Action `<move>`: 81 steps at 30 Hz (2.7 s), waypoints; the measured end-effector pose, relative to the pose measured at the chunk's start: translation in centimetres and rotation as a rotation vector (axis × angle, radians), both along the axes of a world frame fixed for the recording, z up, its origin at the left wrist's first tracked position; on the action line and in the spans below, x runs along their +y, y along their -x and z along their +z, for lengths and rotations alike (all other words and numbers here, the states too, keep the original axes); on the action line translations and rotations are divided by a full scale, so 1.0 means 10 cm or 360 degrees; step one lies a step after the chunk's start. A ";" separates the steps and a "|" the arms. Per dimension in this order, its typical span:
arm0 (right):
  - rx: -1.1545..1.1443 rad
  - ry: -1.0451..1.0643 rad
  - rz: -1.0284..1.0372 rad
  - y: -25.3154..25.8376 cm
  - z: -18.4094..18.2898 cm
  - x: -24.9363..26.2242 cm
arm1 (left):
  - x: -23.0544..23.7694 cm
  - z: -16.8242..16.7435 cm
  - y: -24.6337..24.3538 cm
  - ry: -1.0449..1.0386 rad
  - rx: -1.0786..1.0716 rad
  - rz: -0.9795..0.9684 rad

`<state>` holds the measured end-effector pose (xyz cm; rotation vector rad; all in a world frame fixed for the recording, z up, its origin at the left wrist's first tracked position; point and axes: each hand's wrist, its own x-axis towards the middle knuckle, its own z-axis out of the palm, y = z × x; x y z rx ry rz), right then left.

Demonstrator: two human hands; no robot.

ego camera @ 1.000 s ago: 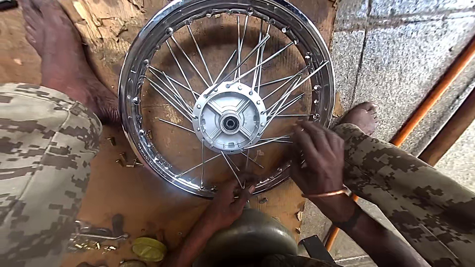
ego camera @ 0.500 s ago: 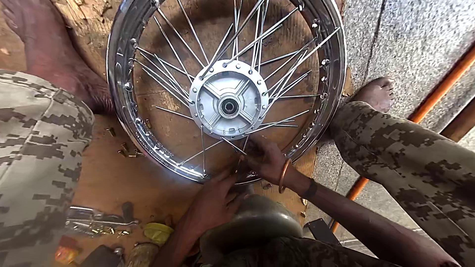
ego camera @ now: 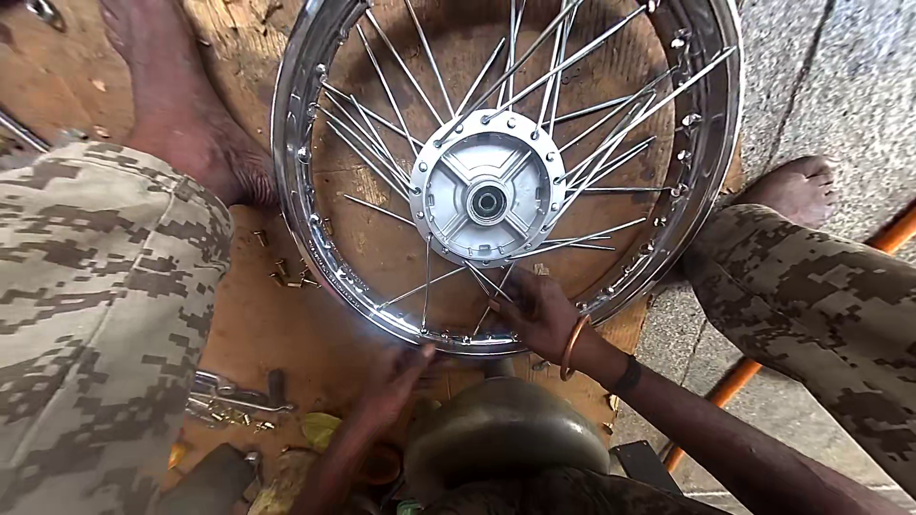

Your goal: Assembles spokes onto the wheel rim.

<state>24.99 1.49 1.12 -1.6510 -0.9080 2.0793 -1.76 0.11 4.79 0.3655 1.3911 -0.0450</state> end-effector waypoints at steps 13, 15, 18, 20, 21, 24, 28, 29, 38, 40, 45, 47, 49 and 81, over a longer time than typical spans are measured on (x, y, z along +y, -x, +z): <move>-0.0255 -0.0144 0.0370 0.04 -0.05 -0.03 | -0.15 0.01 -0.44 0.0201 -0.0042 0.0911; -0.0321 -0.0159 0.0378 0.04 -0.04 -0.06 | -0.19 -0.02 -0.37 0.0170 -0.0126 0.0784; -0.0421 -0.0277 0.0358 0.04 -0.05 -0.12 | -0.16 -0.06 -0.07 0.0049 -0.0291 0.0211; -0.0448 -0.0338 0.0336 0.09 -0.08 -0.17 | 0.08 -0.05 0.30 -0.0077 -0.0237 -0.0426; -0.0465 -0.0347 0.0327 0.09 -0.10 -0.19 | 0.22 -0.02 0.44 -0.0182 -0.0060 -0.0690; -0.0522 -0.0344 0.0327 0.10 -0.11 -0.22 | 0.60 0.03 0.62 -0.0788 0.0777 -0.0908; -0.0599 -0.0368 0.0293 0.16 -0.08 -0.22 | 1.04 -0.01 0.43 -0.1332 0.1353 -0.0898; -0.0598 -0.0342 0.0286 0.18 -0.06 -0.22 | 1.09 -0.01 0.40 -0.1346 0.1331 -0.0907; -0.0443 -0.0176 0.0247 0.15 -0.05 -0.19 | 0.85 -0.28 0.84 -0.1347 0.1234 -0.1308; -0.0438 -0.0202 0.0235 0.15 -0.04 -0.18 | 0.76 -0.24 0.89 -0.1402 0.1208 -0.1336; -0.0366 -0.0230 0.0177 0.16 -0.07 -0.21 | 0.39 -0.26 0.84 -0.1289 0.1085 -0.1162; -0.0321 -0.0244 0.0144 0.16 -0.08 -0.21 | 0.30 -0.34 0.77 -0.1367 0.1158 -0.1010; -0.0335 -0.0258 0.0155 0.16 -0.06 -0.22 | 0.35 -0.36 0.78 -0.1533 0.1296 -0.0913; -0.0283 -0.0149 0.0198 0.14 -0.07 -0.17 | -0.39 -0.21 -0.42 0.0101 0.0023 0.0623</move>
